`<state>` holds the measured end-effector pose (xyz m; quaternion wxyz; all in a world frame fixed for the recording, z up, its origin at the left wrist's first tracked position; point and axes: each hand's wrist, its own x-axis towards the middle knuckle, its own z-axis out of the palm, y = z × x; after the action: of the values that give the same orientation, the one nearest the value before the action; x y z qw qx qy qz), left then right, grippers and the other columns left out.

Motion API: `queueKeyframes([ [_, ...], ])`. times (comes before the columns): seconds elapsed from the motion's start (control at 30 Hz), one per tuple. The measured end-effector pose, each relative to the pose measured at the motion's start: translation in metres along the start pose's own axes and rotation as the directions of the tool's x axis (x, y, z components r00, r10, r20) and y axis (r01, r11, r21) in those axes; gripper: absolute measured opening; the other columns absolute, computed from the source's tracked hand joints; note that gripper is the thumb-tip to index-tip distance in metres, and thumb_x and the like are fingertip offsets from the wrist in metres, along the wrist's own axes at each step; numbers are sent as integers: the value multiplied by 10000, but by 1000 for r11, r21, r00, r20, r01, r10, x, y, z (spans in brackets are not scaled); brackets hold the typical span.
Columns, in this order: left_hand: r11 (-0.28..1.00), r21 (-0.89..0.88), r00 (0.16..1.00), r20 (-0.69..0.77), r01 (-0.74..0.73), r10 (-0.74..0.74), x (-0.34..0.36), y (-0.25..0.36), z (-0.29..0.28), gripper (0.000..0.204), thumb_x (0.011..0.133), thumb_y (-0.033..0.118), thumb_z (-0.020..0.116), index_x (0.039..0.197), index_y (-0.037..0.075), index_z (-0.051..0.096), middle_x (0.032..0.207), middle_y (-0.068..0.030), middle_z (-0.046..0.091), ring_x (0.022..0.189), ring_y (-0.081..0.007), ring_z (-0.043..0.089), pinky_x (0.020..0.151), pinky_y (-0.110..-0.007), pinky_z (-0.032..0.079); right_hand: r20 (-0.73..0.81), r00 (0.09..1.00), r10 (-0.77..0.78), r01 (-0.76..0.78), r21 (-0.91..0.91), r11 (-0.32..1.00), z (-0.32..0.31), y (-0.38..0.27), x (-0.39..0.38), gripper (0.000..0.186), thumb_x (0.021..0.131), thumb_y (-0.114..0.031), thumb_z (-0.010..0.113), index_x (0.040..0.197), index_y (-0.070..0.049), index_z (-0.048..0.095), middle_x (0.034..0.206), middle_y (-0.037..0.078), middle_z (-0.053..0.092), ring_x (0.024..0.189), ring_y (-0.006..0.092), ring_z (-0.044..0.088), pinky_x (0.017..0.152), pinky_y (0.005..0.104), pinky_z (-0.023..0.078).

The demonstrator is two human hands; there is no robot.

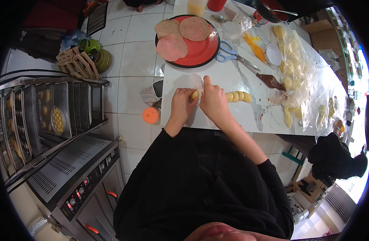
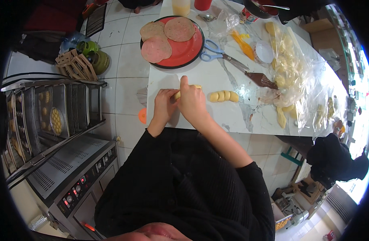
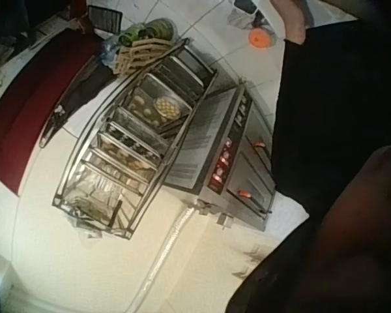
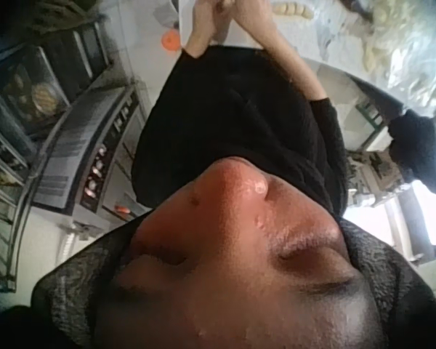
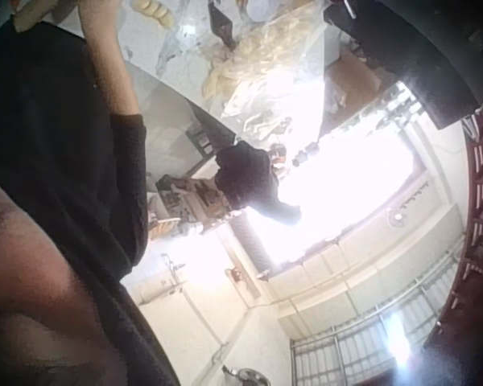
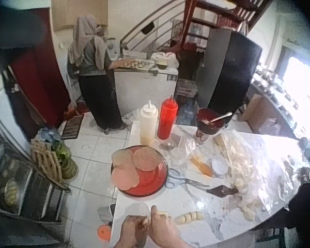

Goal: The person rolls dough by hand, places the pieces into paper cups, and then transfers the cups onto a metal tray before picking up a rolling pin and flattening more dough.

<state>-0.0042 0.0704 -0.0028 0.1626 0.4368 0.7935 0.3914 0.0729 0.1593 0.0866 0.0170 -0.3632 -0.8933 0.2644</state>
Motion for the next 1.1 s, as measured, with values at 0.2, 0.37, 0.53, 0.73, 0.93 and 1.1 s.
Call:
queueKeyframes([
  [0.2, 995, -76, 997, 39, 67, -64, 0, -1, -5, 354, 616, 78, 708, 960, 53, 624, 904, -84, 607, 876, -273, 529, 796, -345, 445, 23, 1000, -8, 6, 109, 994, -16, 14, -22, 342, 739, -39, 572, 1024, 62, 413, 626, 248, 557, 633, 425, 571, 599, 476, 449],
  [0.37, 995, -69, 994, -88, -71, 65, 14, 16, -8, 408, 607, 115, 735, 994, 66, 616, 977, -69, 608, 866, -258, 541, 760, -338, 453, -79, 993, 92, -75, 190, 979, -48, 22, -28, 451, 733, -76, 598, 1105, 117, 432, 628, 245, 558, 630, 428, 555, 643, 467, 428],
  [0.53, 993, 7, 993, 8, -116, 116, 16, 7, 4, 348, 632, 157, 732, 961, 80, 647, 912, -50, 640, 858, -242, 549, 764, -329, 459, -50, 996, 76, -70, 104, 992, -38, 21, -23, 447, 728, -69, 596, 1102, 109, 427, 642, 260, 557, 694, 440, 554, 638, 469, 419],
  [0.73, 996, 74, 999, 7, -52, 52, 12, 11, 5, 298, 640, 180, 721, 919, 94, 663, 896, -36, 652, 845, -229, 555, 747, -326, 462, -6, 997, 72, -71, 77, 994, -19, 22, -18, 390, 732, -49, 578, 1068, 68, 420, 644, 257, 561, 658, 447, 555, 619, 482, 416],
  [0.93, 995, 101, 1000, -3, 7, -7, 12, 15, 10, 282, 612, 134, 710, 888, 90, 671, 878, -37, 653, 841, -230, 552, 768, -325, 452, 29, 999, 19, -19, -4, 1000, -10, 5, -1, 335, 712, -23, 582, 985, 12, 390, 640, 231, 573, 624, 414, 579, 589, 470, 449],
  [1.1, 999, 30, 998, 54, 40, -42, 11, 16, 6, 338, 612, 141, 718, 939, 100, 643, 910, -48, 637, 893, -247, 543, 790, -336, 449, 40, 998, -41, 43, -53, 998, -18, 19, 1, 360, 698, -36, 604, 995, 23, 410, 654, 222, 582, 646, 404, 592, 583, 459, 466],
])
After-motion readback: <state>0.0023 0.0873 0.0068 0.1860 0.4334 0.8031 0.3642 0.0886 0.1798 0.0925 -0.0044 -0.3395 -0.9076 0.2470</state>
